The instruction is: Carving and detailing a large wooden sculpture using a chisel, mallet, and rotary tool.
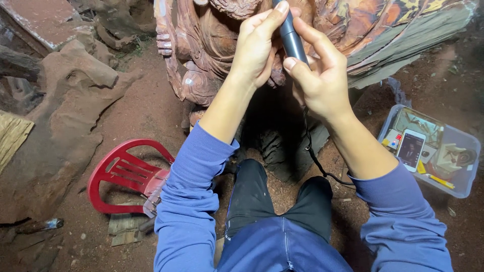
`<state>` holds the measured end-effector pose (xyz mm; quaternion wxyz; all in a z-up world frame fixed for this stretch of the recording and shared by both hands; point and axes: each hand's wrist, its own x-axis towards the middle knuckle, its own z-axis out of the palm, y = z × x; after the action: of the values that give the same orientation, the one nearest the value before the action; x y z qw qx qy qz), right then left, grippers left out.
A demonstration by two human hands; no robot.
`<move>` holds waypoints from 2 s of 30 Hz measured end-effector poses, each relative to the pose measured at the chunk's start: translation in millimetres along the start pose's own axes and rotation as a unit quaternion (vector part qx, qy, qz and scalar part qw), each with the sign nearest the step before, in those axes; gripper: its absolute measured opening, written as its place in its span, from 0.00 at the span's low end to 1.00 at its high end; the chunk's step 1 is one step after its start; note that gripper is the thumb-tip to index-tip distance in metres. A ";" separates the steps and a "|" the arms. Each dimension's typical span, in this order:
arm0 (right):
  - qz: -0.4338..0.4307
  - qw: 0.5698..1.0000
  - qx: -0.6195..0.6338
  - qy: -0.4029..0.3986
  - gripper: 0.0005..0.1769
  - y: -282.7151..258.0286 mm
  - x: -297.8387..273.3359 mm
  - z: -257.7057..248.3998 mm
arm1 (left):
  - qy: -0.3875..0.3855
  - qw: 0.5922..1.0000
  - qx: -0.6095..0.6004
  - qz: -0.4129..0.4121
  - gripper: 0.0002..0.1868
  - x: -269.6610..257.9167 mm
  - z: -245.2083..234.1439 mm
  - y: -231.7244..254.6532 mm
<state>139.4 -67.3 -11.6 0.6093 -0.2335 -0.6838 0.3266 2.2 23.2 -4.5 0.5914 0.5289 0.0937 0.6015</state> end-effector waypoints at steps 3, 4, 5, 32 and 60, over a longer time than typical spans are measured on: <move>0.086 0.995 0.034 0.027 0.34 -12.2 0.9 1.9 | 0.017 1.000 -0.015 0.008 0.22 1.0 2.4 -2.1; 0.090 0.995 0.038 0.029 0.33 -14.4 1.9 2.3 | 0.020 1.000 -0.015 0.011 0.20 0.8 3.9 -1.1; 0.094 0.994 0.041 0.031 0.33 -16.6 2.9 2.8 | 0.022 1.000 -0.014 0.015 0.18 0.7 5.4 -0.1; -0.090 0.953 -0.284 -0.060 0.37 -27.8 12.4 -33.4 | -0.006 0.999 0.040 0.028 0.17 6.2 30.1 -17.0; -0.219 0.821 -0.503 -0.158 0.26 -48.5 53.8 -62.6 | 0.000 0.981 -0.191 -0.010 0.16 32.4 16.5 -42.3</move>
<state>197.0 -51.4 63.3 0.3463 -0.2968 -0.8730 -0.1729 48.8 53.0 -11.7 0.6878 0.4050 -0.0176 0.6022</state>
